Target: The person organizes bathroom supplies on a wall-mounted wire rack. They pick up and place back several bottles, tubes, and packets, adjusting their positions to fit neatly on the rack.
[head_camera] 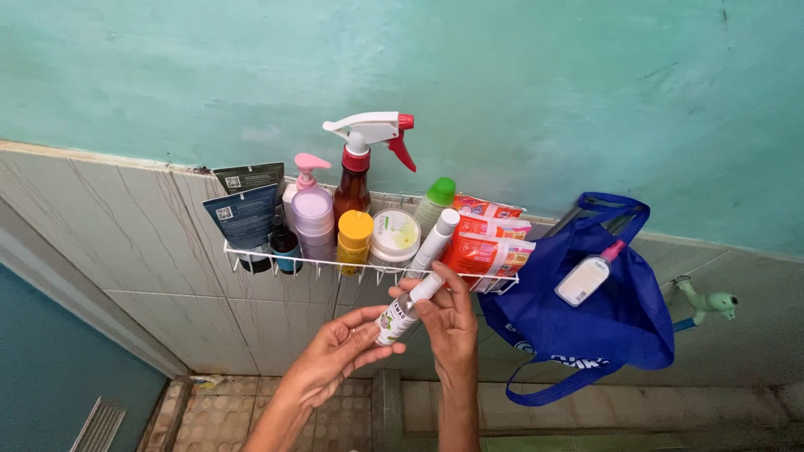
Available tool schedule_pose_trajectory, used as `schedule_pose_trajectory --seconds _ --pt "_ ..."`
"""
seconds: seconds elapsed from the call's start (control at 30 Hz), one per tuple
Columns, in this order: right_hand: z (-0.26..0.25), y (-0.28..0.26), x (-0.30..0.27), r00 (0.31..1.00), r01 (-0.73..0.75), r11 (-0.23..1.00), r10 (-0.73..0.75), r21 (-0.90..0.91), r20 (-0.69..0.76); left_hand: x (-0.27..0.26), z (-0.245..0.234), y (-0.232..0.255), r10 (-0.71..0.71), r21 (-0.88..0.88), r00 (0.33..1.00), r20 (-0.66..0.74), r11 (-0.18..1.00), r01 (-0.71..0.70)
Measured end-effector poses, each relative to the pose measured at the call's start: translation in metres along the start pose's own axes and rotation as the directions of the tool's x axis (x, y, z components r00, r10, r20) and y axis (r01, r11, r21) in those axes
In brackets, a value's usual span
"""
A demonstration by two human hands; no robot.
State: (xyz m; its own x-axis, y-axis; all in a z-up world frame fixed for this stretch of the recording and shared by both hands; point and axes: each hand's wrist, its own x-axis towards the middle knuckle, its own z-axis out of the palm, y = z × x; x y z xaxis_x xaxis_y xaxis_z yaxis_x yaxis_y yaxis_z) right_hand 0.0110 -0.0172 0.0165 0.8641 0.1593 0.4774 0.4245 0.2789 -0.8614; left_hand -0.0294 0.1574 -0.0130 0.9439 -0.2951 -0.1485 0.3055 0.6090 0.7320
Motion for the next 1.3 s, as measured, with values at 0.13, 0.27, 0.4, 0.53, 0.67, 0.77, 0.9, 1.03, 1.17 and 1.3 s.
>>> schedule_pose_trajectory --seconds 0.13,0.27,0.4,0.53,0.67,0.77,0.9,1.03,1.17,1.3 --pt "0.003 -0.001 -0.001 1.000 0.006 1.000 -0.006 -0.025 -0.014 -0.001 -0.006 -0.006 0.008 0.010 0.999 -0.032 1.000 -0.008" --pt "0.004 0.004 -0.003 0.999 0.021 0.999 -0.021 0.025 -0.028 -0.001 -0.010 -0.009 0.047 0.049 0.997 -0.055 0.998 -0.045" --pt "0.004 0.009 -0.005 0.996 0.046 0.996 -0.039 0.074 -0.086 -0.002 -0.018 -0.011 0.140 0.101 0.990 -0.025 0.985 -0.137" --pt "0.001 0.002 -0.003 0.993 0.074 0.992 -0.064 0.101 -0.103 0.001 -0.026 -0.013 0.148 0.103 0.984 -0.100 0.985 -0.137" --pt "-0.002 0.003 -0.005 0.994 0.052 0.990 -0.038 0.130 -0.104 -0.005 -0.021 -0.005 0.133 0.132 0.981 -0.140 0.985 -0.115" --pt "-0.005 0.013 -0.006 0.988 0.013 0.986 0.012 0.164 -0.152 -0.007 -0.022 -0.005 0.158 0.146 0.979 -0.133 0.980 -0.138" --pt "-0.002 0.009 -0.004 0.972 -0.052 0.982 0.092 0.180 -0.218 -0.014 -0.017 0.001 0.246 0.207 0.965 -0.089 0.953 -0.223" --pt "-0.003 0.008 -0.002 0.973 -0.072 0.986 0.103 0.153 -0.209 -0.008 -0.025 -0.001 0.263 0.247 0.956 -0.129 0.942 -0.226" --pt "-0.006 0.016 -0.003 0.971 -0.059 0.991 0.084 0.116 -0.222 0.002 -0.038 -0.007 0.280 0.204 0.948 -0.154 0.947 -0.246" --pt "-0.004 0.010 -0.002 0.966 -0.092 0.992 0.110 0.086 -0.235 -0.001 -0.031 0.001 0.179 0.132 0.960 -0.215 0.979 -0.153"
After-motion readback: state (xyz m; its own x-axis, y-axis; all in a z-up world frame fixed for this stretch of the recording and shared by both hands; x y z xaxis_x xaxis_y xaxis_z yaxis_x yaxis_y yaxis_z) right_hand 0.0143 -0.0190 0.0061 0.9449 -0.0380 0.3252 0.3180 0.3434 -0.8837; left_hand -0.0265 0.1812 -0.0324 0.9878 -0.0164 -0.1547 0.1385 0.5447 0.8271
